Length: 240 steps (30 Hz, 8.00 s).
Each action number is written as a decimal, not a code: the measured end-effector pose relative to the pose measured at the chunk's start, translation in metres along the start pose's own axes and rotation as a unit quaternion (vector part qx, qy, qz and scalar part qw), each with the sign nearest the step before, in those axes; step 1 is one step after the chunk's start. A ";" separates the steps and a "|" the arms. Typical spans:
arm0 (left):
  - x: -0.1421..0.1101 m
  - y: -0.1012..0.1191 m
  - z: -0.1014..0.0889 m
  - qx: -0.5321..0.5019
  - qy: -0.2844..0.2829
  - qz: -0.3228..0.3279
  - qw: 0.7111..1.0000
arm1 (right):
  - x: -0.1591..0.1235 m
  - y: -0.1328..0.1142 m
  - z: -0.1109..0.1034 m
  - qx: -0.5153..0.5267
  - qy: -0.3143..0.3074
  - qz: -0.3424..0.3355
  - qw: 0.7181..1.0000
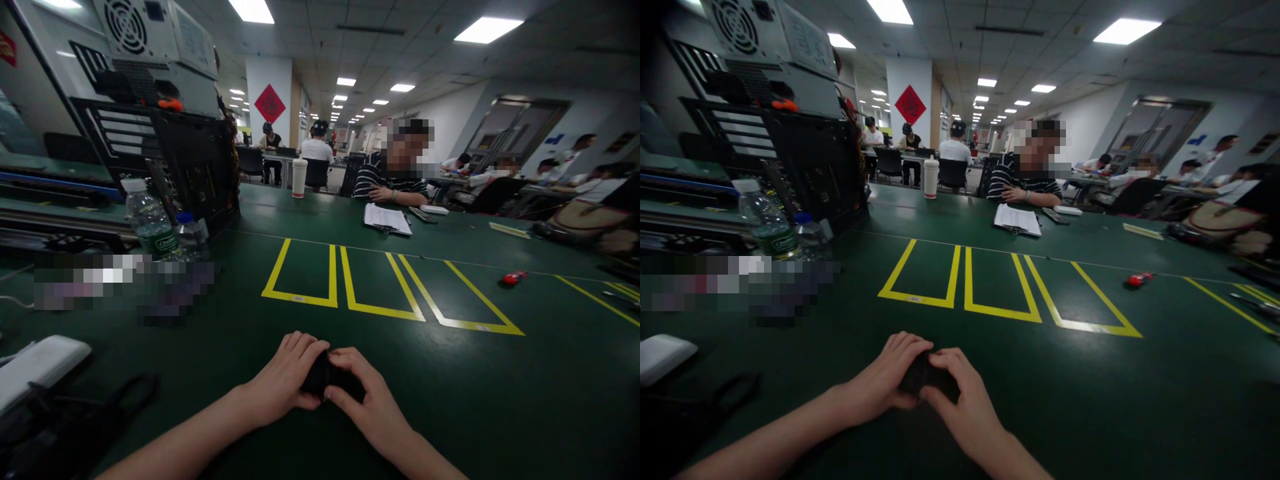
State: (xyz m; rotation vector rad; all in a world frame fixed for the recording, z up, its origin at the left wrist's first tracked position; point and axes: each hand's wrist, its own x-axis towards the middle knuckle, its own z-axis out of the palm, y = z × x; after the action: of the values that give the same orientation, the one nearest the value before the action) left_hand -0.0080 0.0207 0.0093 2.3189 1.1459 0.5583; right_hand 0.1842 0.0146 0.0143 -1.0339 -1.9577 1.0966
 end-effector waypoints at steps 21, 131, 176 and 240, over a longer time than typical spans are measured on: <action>0.001 0.006 -0.004 0.011 0.002 0.005 1.000 | 0.004 -0.004 -0.001 0.046 -0.017 0.039 0.998; 0.004 0.005 -0.009 0.050 0.009 0.011 0.999 | 0.008 0.005 0.005 0.073 -0.008 0.027 0.997; 0.021 -0.012 -0.008 0.057 0.024 0.033 0.998 | 0.022 0.019 0.001 0.103 0.000 0.017 0.994; 0.020 -0.009 -0.009 0.067 0.029 0.036 0.997 | 0.023 0.021 0.002 0.068 -0.001 -0.017 0.998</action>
State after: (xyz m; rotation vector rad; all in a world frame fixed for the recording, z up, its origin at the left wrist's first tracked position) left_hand -0.0069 0.0435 0.0141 2.4810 1.1620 0.5967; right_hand 0.1789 0.0407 -0.0013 -0.9242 -1.8668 1.1942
